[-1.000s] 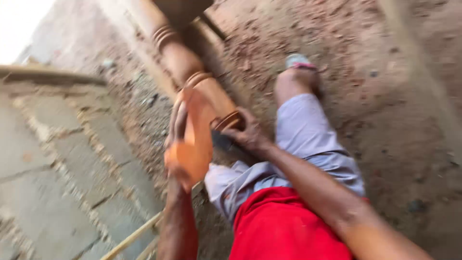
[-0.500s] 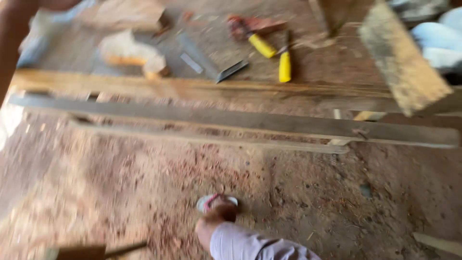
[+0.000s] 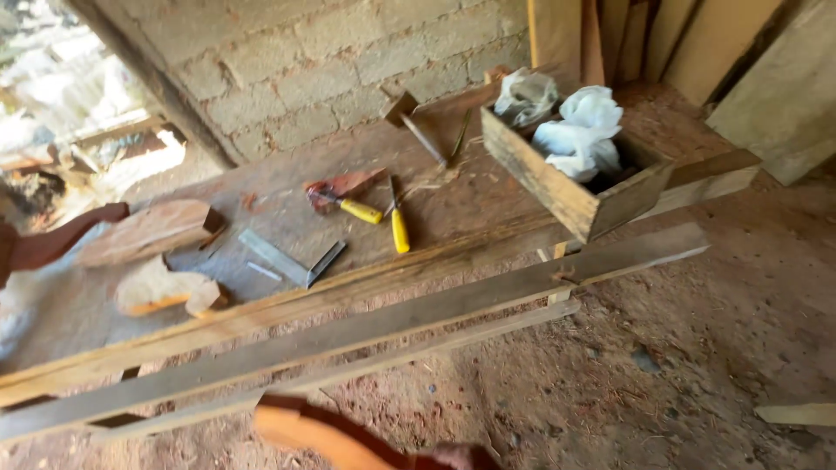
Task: Carving and refining a wooden furniture leg component with a chisel.
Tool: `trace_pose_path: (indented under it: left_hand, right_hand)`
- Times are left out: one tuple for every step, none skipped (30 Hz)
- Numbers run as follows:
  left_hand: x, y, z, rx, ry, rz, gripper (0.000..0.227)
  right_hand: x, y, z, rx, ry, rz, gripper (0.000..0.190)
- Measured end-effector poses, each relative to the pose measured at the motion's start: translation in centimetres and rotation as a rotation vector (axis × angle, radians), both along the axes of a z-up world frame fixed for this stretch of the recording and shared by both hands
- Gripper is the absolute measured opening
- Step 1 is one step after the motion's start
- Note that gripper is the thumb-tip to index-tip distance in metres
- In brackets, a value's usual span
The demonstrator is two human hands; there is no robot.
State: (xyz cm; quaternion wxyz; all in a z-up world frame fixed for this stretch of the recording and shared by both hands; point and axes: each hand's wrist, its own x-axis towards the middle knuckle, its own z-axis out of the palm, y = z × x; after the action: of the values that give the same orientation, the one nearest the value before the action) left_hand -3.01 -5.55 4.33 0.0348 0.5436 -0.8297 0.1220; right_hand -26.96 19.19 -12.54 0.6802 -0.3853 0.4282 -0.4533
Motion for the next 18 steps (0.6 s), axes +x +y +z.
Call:
trace_pose_path:
  left_hand:
    - [-0.3,-0.6,0.3,0.000,-0.009,-0.013,0.038]
    - [-0.3,-0.6,0.5,0.009,-0.022,-0.019,0.038]
    - [-0.2,-0.8,0.6,0.018,-0.036,-0.026,0.038]
    - [1.1,0.4,0.7,0.034,-0.049,-0.003,0.038]
    - [2.5,1.6,0.9,0.051,-0.063,0.021,0.038]
    - [4.2,2.6,1.5,0.056,-0.080,0.051,0.038]
    - [5.9,3.3,1.5,0.061,-0.097,0.081,0.038]
    - [8.8,6.9,1.8,0.064,-0.107,0.174,0.038]
    - [11.8,10.7,2.1,0.067,-0.116,0.267,0.038]
    - [14.3,14.3,2.0,0.079,-0.127,0.355,0.038]
    - [16.5,18.0,2.1,0.092,-0.136,0.443,0.038]
    - [18.0,20.9,2.4,0.103,-0.146,0.502,0.038]
    - [19.5,23.8,2.7,0.113,-0.155,0.561,0.038]
    - [20.8,25.7,2.8,0.126,-0.160,0.595,0.038]
    - [21.9,27.6,3.0,0.139,-0.165,0.629,0.038]
    - [23.3,28.6,3.5,0.150,-0.168,0.641,0.038]
    - [24.5,29.6,4.0,0.161,-0.172,0.654,0.038]
    - [25.6,29.9,4.4,0.171,-0.172,0.650,0.038]
  right_hand:
    - [-1.7,-1.1,1.7,0.011,-0.012,-0.003,0.064]
    - [-3.0,-1.5,3.5,0.032,-0.029,0.001,0.062]
    - [-4.1,-1.6,5.4,0.052,-0.046,0.004,0.060]
    - [-5.7,-1.6,6.9,0.062,-0.054,0.024,0.060]
    - [-7.0,-1.7,8.4,0.011,-0.020,-0.020,0.057]
    - [-8.2,-2.6,9.9,-0.052,0.010,-0.058,0.054]
    - [-9.4,-2.1,8.7,-0.053,-0.005,-0.032,0.054]
    - [-10.6,-1.7,7.6,-0.050,0.053,-0.097,0.050]
    - [-11.5,-1.7,6.6,-0.052,0.109,-0.163,0.045]
    - [-12.3,-1.6,6.3,-0.054,0.098,-0.079,0.045]
    - [-13.3,-1.8,6.0,-0.037,0.160,-0.157,0.044]
    - [-14.5,-1.8,5.8,-0.020,0.223,-0.263,0.042]
    - [-15.1,-2.1,6.1,-0.025,0.214,-0.207,0.042]
    - [-16.0,-2.1,6.6,-0.003,0.330,-0.294,0.044]
    - [-17.0,-2.2,7.1,0.016,0.447,-0.381,0.046]
    - [-17.7,-3.0,7.0,0.017,0.447,-0.370,0.046]
    - [-18.6,-3.8,6.8,-0.075,0.441,-0.402,0.044]
    - [-19.7,-4.4,6.8,-0.166,0.439,-0.449,0.042]
